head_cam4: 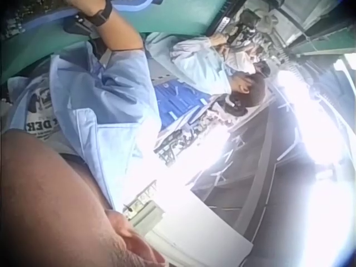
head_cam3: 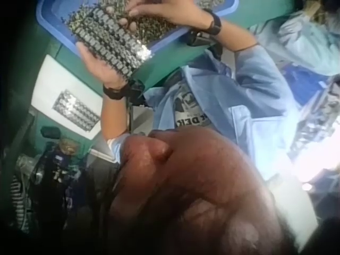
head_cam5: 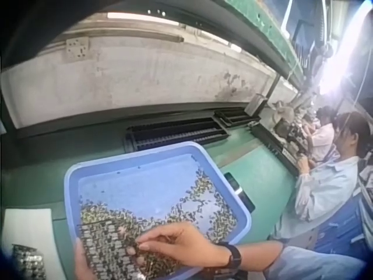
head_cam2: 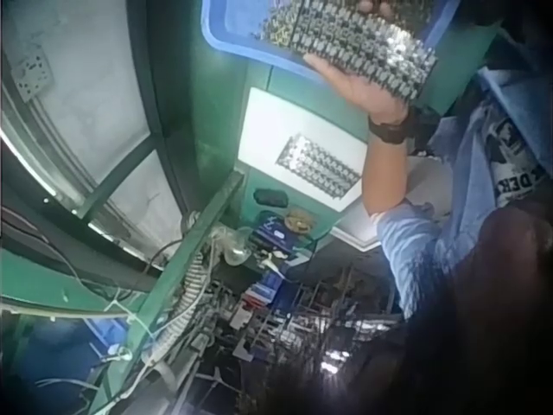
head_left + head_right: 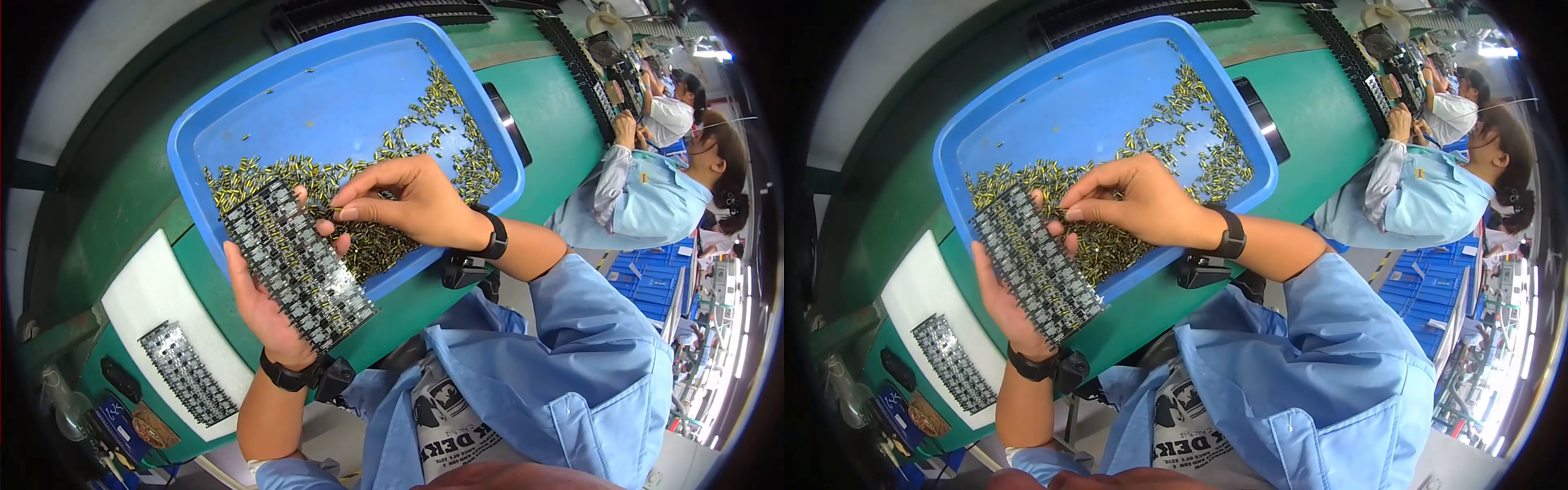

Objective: The person picks up a circuit board and inserts small electronic components into it by hand from a blue tray. After filling the board, the person sets it down on a white pad and picks up another to repeat the process.

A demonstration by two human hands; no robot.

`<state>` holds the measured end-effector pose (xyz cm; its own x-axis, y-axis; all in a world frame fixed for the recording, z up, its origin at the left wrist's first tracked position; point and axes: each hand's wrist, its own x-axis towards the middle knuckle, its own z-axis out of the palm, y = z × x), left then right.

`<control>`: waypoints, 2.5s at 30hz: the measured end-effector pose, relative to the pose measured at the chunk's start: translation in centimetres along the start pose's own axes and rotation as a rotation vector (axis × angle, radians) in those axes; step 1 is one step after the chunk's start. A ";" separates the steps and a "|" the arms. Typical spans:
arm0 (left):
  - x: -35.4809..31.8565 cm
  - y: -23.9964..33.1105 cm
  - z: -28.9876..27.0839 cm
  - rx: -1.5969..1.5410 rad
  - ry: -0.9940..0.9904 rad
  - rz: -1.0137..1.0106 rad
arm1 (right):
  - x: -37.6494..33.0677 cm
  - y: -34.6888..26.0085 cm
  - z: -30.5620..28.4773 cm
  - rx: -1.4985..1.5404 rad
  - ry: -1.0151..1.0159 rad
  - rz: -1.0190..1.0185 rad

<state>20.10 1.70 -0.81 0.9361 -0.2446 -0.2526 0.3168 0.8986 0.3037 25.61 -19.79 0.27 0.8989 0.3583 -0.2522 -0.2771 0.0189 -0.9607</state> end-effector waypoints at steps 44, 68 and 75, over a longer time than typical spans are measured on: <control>-0.7 -0.9 0.5 0.234 0.069 -0.025 | -1.3 -0.3 2.0 -1.133 -0.135 -1.178; 0.1 0.2 -0.5 -0.153 -0.132 0.001 | 0.4 0.4 -0.7 -0.906 -0.359 -0.580; 0.2 0.4 -0.2 -0.192 -0.031 -0.042 | 0.2 0.9 -0.3 -0.943 -0.475 -0.624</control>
<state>20.38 2.05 -0.98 0.9281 -0.2917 -0.2316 0.3233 0.9397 0.1120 25.64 -20.01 -0.68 0.5214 0.8384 0.1590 0.6884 -0.3032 -0.6589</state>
